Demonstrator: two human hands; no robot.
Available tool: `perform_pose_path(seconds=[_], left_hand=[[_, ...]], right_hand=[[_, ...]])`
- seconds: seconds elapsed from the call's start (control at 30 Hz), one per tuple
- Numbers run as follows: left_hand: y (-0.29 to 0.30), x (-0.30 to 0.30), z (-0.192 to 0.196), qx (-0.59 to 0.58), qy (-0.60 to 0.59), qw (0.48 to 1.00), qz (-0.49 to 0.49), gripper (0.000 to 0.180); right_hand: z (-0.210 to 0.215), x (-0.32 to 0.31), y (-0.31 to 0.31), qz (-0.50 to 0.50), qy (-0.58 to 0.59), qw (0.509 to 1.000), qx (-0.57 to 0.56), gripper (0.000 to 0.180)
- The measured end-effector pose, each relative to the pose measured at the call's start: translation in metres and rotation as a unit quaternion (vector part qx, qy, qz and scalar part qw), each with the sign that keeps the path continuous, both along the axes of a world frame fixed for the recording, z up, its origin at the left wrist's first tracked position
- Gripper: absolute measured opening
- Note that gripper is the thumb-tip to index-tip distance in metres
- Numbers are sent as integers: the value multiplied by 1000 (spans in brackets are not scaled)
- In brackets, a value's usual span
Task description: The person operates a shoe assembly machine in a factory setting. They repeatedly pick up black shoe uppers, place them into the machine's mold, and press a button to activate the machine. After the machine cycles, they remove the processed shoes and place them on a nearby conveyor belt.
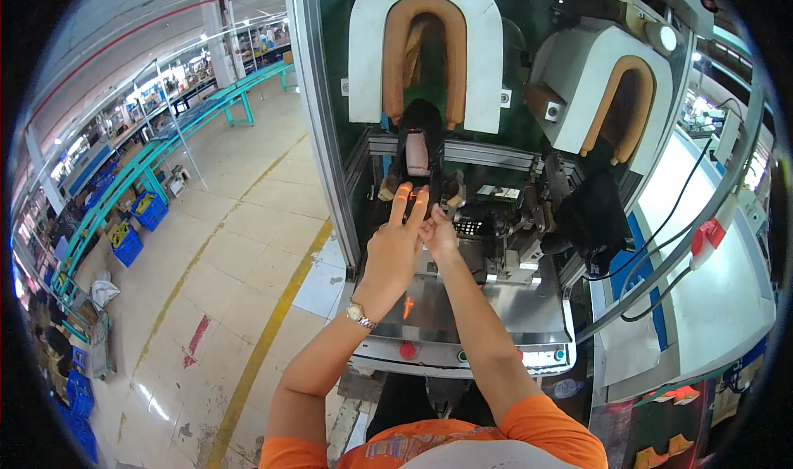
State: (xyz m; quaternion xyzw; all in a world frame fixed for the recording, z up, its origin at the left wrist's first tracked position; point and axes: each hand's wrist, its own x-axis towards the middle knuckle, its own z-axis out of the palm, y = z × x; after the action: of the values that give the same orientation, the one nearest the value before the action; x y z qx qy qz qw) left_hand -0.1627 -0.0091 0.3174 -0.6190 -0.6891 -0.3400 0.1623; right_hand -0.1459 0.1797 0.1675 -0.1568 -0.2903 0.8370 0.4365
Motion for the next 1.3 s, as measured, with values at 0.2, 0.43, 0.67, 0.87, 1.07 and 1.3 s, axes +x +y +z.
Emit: perform_pose_path(seconds=[0.2,0.43,0.67,0.87,1.07,1.3], left_hand=[[3,4,-3,-16,-6,1000,23,69],[4,5,-6,0,-10,1000,15,67],[3,4,-5,31,-45,998,-38,61],[-31,-16,-61,131,-176,967,-131,46],[-146,-131,-331,-67,-243,941,226,56],[-136,-78,-328,-43,-711,680,175,63]], right_hand=[[-9,-8,-3,1,38,999,-11,18],[-9,-4,-6,27,43,999,-2,18],[-13,11,6,-5,-28,999,-43,16],[35,133,-92,-110,-154,938,290,20],[126,299,-138,-487,-204,724,444,15],[195,324,-101,-472,-417,482,609,30]])
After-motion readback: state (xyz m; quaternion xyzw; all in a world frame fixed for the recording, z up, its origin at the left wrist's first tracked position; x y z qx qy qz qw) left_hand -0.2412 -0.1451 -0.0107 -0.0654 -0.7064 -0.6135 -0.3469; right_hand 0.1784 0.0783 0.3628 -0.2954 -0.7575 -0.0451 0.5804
